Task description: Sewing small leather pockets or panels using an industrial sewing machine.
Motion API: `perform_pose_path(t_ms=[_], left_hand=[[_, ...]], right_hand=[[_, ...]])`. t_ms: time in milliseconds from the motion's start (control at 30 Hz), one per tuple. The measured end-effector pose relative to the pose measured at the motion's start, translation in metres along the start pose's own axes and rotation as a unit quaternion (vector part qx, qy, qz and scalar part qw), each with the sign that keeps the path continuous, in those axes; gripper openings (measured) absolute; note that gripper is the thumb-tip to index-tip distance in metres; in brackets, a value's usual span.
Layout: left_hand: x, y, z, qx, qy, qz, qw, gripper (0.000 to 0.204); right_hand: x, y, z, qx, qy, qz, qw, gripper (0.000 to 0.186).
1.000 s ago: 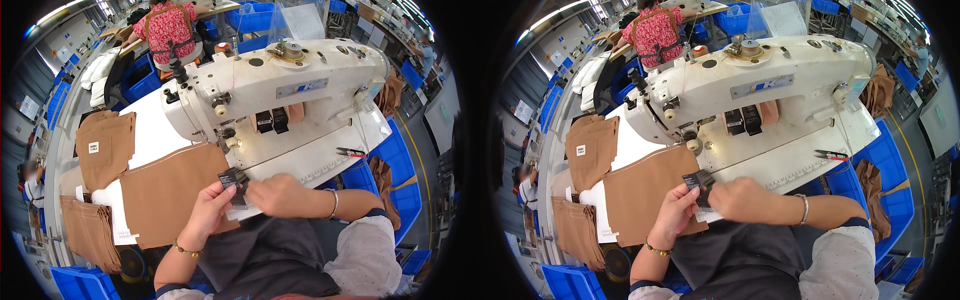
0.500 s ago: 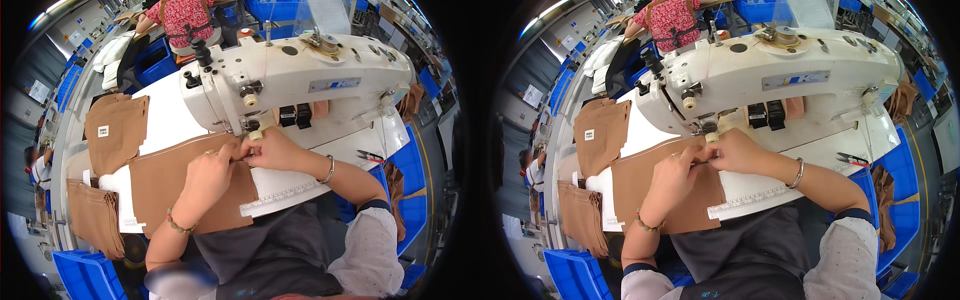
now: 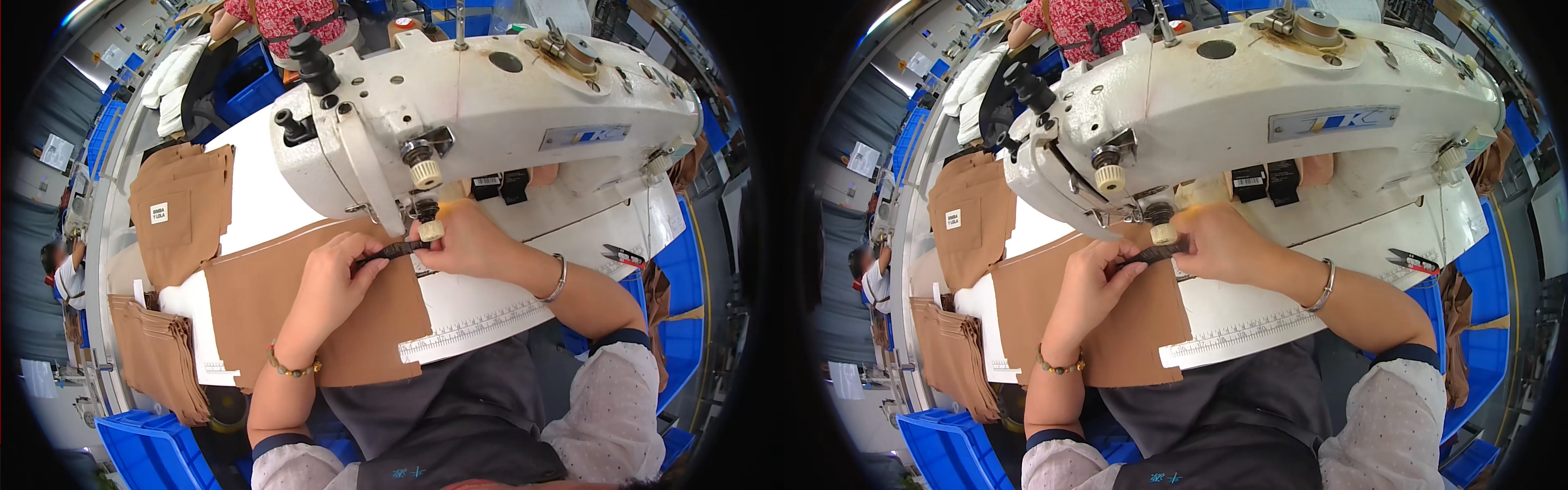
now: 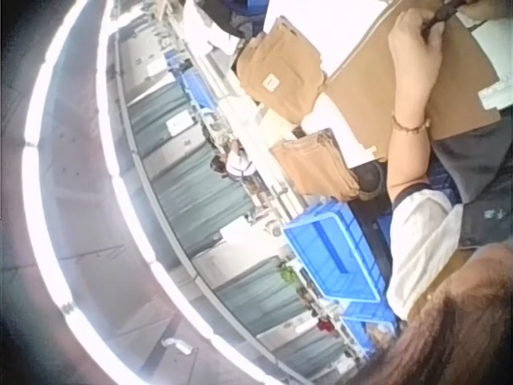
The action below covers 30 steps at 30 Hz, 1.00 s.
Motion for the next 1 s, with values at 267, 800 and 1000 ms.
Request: perform_pose_path(t_ms=[267,800,1000], left_hand=[[-0.002,0.001,-0.001,0.024,-0.006,-0.008,1.0,0.013],[-0.003,0.0,-0.002,0.052,-0.005,-0.009,0.999,0.015],[0.0,-0.013,0.001,0.074,-0.055,-0.114,0.989,0.018]], right_hand=[[-0.001,-0.002,-0.003,0.031,-0.003,0.013,0.999,0.011],[-0.002,0.002,-0.001,0.062,0.017,-0.006,0.998,0.011],[-0.004,0.008,-0.004,0.133,0.08,-0.055,0.986,0.014]])
Point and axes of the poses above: each hand's wrist, its own x-axis towards the middle knuckle, its own z-axis out of the back of the hand, y = z × x, the point moved 1 cm from there along x, towards the middle knuckle, and after that the axes turned 9 degrees about -z, right-handed, at the moved point
